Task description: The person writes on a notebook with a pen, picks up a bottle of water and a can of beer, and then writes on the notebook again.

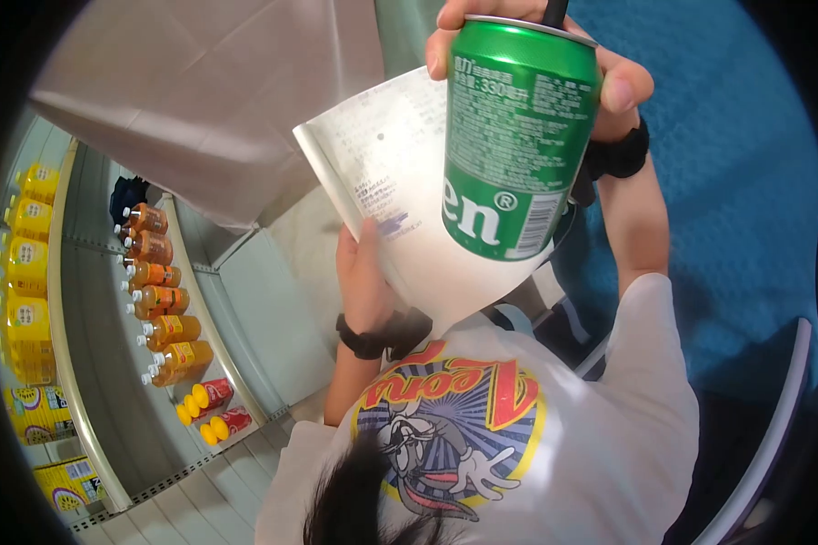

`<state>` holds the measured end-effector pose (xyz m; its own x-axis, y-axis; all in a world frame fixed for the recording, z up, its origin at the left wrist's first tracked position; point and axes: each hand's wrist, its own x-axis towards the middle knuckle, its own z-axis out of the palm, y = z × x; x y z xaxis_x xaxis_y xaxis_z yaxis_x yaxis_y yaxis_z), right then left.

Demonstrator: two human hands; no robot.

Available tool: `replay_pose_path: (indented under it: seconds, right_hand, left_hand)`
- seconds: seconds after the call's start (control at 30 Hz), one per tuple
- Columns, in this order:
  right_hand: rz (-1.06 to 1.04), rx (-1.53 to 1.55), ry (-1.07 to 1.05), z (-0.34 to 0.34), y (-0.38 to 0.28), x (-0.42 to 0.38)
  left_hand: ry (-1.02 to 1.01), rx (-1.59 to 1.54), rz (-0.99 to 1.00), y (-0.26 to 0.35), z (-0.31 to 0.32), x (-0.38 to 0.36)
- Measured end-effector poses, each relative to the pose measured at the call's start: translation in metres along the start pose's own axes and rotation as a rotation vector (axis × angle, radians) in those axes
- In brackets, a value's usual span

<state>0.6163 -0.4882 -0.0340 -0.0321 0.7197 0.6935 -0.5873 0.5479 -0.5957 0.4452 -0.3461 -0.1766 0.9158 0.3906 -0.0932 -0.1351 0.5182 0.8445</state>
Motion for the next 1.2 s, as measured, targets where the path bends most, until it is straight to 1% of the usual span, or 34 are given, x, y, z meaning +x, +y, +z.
replay_pose_path:
  seconds: [0.13,0.23,0.33,0.43,0.7,0.9,1.2]
  right_hand:
    - [-0.064,0.004,-0.103,0.003,-0.007,0.0]
    - [-0.105,0.032,-0.243,-0.009,-0.008,0.0]
    - [-0.108,-0.023,-0.304,-0.009,-0.014,0.0]
    - [-0.095,-0.072,-0.299,-0.006,-0.021,-0.005]
    - [-0.086,-0.162,-0.238,0.003,-0.029,-0.018]
    - [-0.091,-0.183,-0.18,0.008,-0.032,-0.026]
    - [-0.09,-0.196,-0.154,0.008,-0.036,-0.026]
  left_hand:
    - [0.031,0.055,-0.005,-0.005,-0.006,0.004]
    - [0.045,0.072,0.027,-0.003,0.001,0.007]
    - [0.06,0.172,-0.023,-0.002,-0.002,0.008]
    - [0.019,0.123,-0.004,0.001,0.002,0.007]
    - [0.033,0.093,-0.02,0.002,0.003,0.007]
    - [0.037,0.072,-0.004,0.001,0.002,0.008]
    - [0.054,0.046,-0.006,0.001,0.003,0.011]
